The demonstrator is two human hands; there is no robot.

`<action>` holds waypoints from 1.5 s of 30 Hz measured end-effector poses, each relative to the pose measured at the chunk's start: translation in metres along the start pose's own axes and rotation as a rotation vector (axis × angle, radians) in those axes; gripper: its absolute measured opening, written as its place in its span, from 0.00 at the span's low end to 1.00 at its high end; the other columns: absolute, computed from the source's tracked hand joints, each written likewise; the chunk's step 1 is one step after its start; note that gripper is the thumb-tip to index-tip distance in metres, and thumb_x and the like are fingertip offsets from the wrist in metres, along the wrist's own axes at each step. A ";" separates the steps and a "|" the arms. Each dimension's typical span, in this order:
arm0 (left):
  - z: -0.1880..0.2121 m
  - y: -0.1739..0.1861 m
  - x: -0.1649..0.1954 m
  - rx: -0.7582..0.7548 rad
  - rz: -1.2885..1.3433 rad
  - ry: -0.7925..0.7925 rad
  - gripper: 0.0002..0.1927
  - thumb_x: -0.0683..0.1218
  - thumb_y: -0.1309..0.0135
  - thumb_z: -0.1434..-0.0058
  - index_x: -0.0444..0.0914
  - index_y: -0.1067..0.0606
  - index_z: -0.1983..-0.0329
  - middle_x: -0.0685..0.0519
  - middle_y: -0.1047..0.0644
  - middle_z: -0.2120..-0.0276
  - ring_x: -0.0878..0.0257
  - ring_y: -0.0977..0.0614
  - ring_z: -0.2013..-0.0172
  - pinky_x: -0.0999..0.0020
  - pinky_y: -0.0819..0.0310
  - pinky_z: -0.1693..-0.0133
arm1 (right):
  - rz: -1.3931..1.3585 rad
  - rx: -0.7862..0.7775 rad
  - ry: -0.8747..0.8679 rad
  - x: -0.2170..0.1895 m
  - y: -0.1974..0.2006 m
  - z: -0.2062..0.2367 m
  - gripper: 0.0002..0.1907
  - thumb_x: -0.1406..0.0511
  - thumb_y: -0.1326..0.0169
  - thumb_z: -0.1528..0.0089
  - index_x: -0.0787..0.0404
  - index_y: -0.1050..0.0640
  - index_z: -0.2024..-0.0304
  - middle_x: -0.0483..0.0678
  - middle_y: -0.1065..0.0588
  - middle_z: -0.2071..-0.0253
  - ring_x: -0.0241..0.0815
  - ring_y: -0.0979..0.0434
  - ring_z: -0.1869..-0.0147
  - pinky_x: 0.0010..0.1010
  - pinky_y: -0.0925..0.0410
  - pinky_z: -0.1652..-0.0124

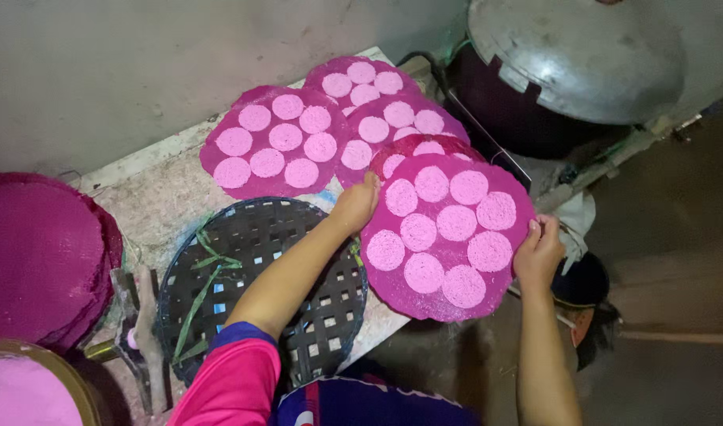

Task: The person scoops pink paste from a large basin into a handheld wooden press and squeezes the press to deposit a round disc onto a tray. They repeat the cycle, occasionally repositioning the tray and arranging finished discs as the batch accumulates.

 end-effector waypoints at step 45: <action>0.494 0.199 -0.147 0.774 0.023 0.677 0.07 0.39 0.48 0.37 0.35 0.27 0.56 0.45 0.24 0.59 0.53 0.21 0.62 0.62 0.25 0.61 | -0.791 -1.174 0.397 -0.429 -0.296 0.214 0.13 0.69 0.43 0.35 0.63 0.25 0.47 0.46 0.27 0.57 0.36 0.26 0.56 0.26 0.31 0.56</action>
Point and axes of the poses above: each hand's wrist, its own z-axis away from the middle knuckle, its own y-axis out of the back of the hand, x = y × z, the point moved 9 cm from there along -z, towards the middle knuckle
